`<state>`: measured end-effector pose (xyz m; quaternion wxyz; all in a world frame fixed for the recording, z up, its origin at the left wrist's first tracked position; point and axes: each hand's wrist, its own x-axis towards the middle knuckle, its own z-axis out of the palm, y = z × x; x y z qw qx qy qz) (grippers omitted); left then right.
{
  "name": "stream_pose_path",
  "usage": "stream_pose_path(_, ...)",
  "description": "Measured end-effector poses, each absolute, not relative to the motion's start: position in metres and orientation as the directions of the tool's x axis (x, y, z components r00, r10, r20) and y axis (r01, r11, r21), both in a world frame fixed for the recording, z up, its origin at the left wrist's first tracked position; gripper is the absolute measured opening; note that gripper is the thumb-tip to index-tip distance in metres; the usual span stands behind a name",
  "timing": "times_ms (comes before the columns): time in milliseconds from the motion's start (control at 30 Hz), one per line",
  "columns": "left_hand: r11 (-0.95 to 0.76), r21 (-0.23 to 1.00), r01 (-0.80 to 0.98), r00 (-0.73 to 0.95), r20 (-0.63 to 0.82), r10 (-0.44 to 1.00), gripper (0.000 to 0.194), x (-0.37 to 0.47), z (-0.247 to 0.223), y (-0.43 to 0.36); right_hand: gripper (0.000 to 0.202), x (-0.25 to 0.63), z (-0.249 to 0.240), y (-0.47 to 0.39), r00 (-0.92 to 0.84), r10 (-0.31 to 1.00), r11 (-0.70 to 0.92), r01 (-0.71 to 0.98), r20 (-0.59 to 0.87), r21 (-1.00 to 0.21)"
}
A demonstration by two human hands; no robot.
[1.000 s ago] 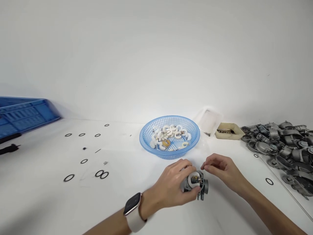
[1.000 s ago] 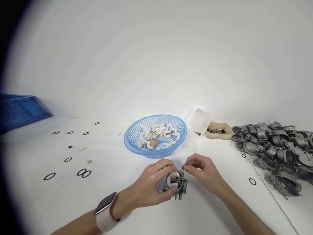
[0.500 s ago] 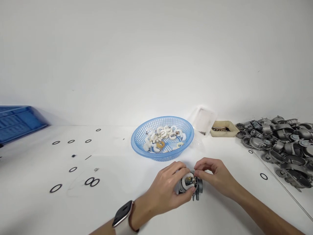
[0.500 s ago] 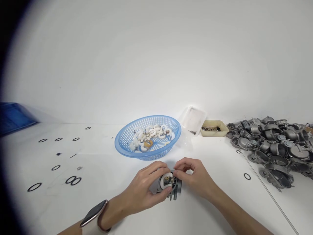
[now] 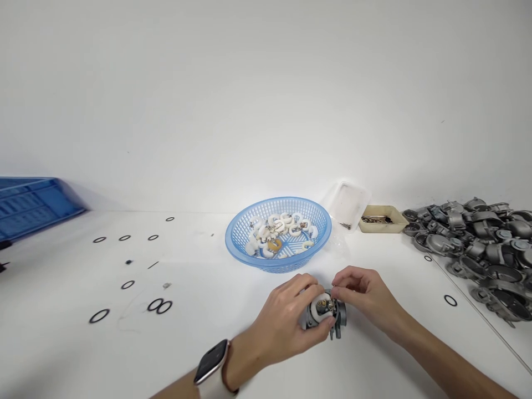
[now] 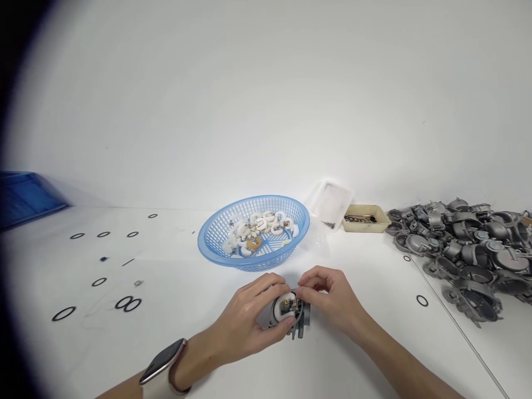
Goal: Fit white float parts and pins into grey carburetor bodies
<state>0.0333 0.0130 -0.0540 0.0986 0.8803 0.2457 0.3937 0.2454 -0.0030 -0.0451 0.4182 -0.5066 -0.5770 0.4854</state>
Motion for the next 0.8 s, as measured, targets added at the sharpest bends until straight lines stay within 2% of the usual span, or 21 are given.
stream_pose_path(167,-0.862,0.357,0.359,0.564,0.653,0.505,0.012,0.034,-0.055,0.013,0.028,0.245,-0.045,-0.003,-0.144,0.99,0.021,0.189,-0.006,-0.982)
stream_pose_path(333,-0.862,0.346,0.37,0.568,0.651,0.504,0.012,0.034,-0.054,0.013,0.021,0.248,-0.037,-0.004,-0.168,0.985,0.087,0.288,0.039,-0.954)
stream_pose_path(500,-0.855,0.356,0.378,0.563,0.645,0.518,0.011,0.034,-0.056,0.012,0.018,0.251,-0.026,-0.007,-0.243,0.969,0.05,0.332,-0.034,-0.942)
stream_pose_path(667,-0.857,0.345,0.382,0.562,0.65,0.512,0.012,0.034,-0.056,0.012,0.023,0.258,-0.018,-0.008,-0.344,0.933,0.014,0.336,-0.109,-0.942)
stream_pose_path(800,-0.855,0.348,0.385,0.561,0.647,0.516,0.012,0.034,-0.056,0.012,0.025,0.259,-0.018,-0.007,-0.369,0.921,0.013,0.336,-0.12,-0.942)
